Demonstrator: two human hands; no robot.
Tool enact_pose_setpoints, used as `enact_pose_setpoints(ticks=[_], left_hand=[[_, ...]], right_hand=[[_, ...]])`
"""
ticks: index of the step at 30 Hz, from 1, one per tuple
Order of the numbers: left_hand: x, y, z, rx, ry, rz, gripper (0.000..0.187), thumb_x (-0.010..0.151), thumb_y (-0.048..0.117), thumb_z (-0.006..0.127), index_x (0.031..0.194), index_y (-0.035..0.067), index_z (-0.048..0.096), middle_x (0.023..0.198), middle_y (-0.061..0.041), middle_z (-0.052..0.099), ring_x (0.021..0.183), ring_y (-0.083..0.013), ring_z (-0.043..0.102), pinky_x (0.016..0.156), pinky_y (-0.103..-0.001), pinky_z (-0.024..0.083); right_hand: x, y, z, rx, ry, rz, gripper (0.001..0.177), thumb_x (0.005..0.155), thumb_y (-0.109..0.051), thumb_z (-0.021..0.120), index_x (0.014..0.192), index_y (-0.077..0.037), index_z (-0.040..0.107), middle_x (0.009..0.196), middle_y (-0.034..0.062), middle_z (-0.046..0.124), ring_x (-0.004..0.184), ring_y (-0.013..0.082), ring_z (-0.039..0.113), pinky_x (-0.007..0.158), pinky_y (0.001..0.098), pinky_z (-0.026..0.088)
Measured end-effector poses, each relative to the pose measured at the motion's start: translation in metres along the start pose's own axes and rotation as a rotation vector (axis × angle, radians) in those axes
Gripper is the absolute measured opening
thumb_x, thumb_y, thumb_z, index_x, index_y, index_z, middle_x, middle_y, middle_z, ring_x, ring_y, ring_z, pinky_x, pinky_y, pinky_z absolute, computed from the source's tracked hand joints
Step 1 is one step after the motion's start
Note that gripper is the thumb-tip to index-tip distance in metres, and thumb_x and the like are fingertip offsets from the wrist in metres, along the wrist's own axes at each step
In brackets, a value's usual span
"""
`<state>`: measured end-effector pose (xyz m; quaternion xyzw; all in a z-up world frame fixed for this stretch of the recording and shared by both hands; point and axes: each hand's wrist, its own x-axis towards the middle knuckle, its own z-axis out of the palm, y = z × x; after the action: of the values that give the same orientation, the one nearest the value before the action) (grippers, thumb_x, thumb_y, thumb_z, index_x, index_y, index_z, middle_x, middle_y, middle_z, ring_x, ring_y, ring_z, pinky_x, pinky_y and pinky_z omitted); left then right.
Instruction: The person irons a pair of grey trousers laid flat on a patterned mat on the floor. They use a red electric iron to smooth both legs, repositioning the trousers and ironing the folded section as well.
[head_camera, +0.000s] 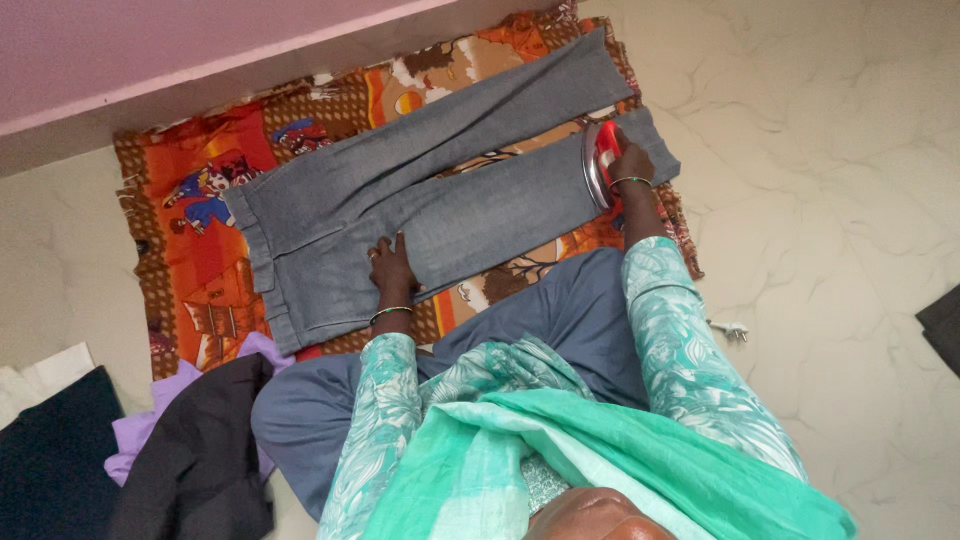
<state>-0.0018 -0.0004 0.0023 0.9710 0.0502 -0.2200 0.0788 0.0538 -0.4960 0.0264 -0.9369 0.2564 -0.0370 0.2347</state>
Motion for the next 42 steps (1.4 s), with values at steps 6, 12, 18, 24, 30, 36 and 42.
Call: enact_pose_setpoints(ticks=[6, 12, 18, 24, 30, 36, 42], left_hand=[[0.003, 0.002, 0.000, 0.025, -0.031, -0.009, 0.138, 0.053, 0.031, 0.104, 0.162, 0.031, 0.020, 0.159, -0.004, 0.025, 0.145, -0.0364, 0.028, 0.094, -0.054, 0.058], [0.001, 0.002, 0.000, 0.007, -0.002, 0.002, 0.136, 0.052, 0.030, 0.105, 0.162, 0.032, 0.024, 0.158, -0.005, 0.028, 0.145, -0.0374, 0.029, 0.094, -0.056, 0.057], [0.004, 0.002, 0.006, 0.012, 0.028, -0.001, 0.138, 0.048, 0.028, 0.106, 0.161, 0.032, 0.025, 0.158, -0.003, 0.028, 0.144, -0.0363, 0.029, 0.095, -0.053, 0.056], [0.001, 0.004, -0.001, 0.011, 0.012, 0.006, 0.137, 0.049, 0.028, 0.105, 0.161, 0.031, 0.026, 0.157, -0.004, 0.030, 0.143, -0.0361, 0.032, 0.096, -0.054, 0.056], [-0.001, 0.004, -0.003, -0.003, 0.032, 0.012, 0.137, 0.049, 0.028, 0.105, 0.161, 0.031, 0.027, 0.156, -0.004, 0.031, 0.142, -0.0359, 0.032, 0.097, -0.053, 0.056], [0.005, 0.005, -0.002, 0.005, -0.013, -0.002, 0.139, 0.050, 0.028, 0.105, 0.162, 0.031, 0.024, 0.157, -0.004, 0.029, 0.144, -0.0362, 0.030, 0.096, -0.053, 0.056], [0.008, 0.002, 0.003, -0.014, -0.005, -0.004, 0.138, 0.049, 0.026, 0.106, 0.161, 0.032, 0.025, 0.156, -0.004, 0.029, 0.143, -0.0357, 0.030, 0.096, -0.054, 0.056]], right_hand=[[-0.017, 0.012, 0.003, -0.229, -0.068, -0.049, 0.082, 0.087, -0.020, 0.067, 0.160, -0.035, 0.033, 0.115, 0.0295, 0.065, 0.099, 0.0461, 0.067, 0.082, 0.0552, 0.053], [-0.038, 0.036, -0.001, -0.168, 0.004, -0.071, 0.082, 0.083, -0.010, 0.068, 0.158, -0.033, 0.045, 0.109, 0.0241, 0.072, 0.099, 0.0433, 0.070, 0.084, 0.0536, 0.055], [-0.016, 0.035, -0.007, -0.162, 0.096, -0.019, 0.077, 0.081, -0.012, 0.072, 0.154, -0.026, 0.051, 0.109, 0.0227, 0.072, 0.099, 0.0434, 0.069, 0.084, 0.0536, 0.055], [0.015, 0.031, -0.021, -0.124, 0.153, -0.042, 0.078, 0.076, -0.012, 0.073, 0.151, -0.029, 0.054, 0.114, 0.0202, 0.072, 0.105, 0.0401, 0.069, 0.089, 0.0507, 0.055], [0.015, 0.031, -0.022, -0.175, 0.141, -0.008, 0.077, 0.080, -0.012, 0.070, 0.154, -0.028, 0.051, 0.114, 0.0196, 0.072, 0.104, 0.0394, 0.070, 0.088, 0.0511, 0.054], [-0.009, 0.049, -0.023, -0.190, 0.057, 0.036, 0.079, 0.083, -0.013, 0.067, 0.158, -0.025, 0.045, 0.111, 0.0218, 0.072, 0.102, 0.0407, 0.069, 0.084, 0.0517, 0.055], [0.006, 0.041, -0.029, -0.212, 0.099, 0.006, 0.076, 0.083, -0.014, 0.071, 0.155, -0.019, 0.047, 0.110, 0.0204, 0.072, 0.101, 0.0413, 0.070, 0.083, 0.0520, 0.056]])
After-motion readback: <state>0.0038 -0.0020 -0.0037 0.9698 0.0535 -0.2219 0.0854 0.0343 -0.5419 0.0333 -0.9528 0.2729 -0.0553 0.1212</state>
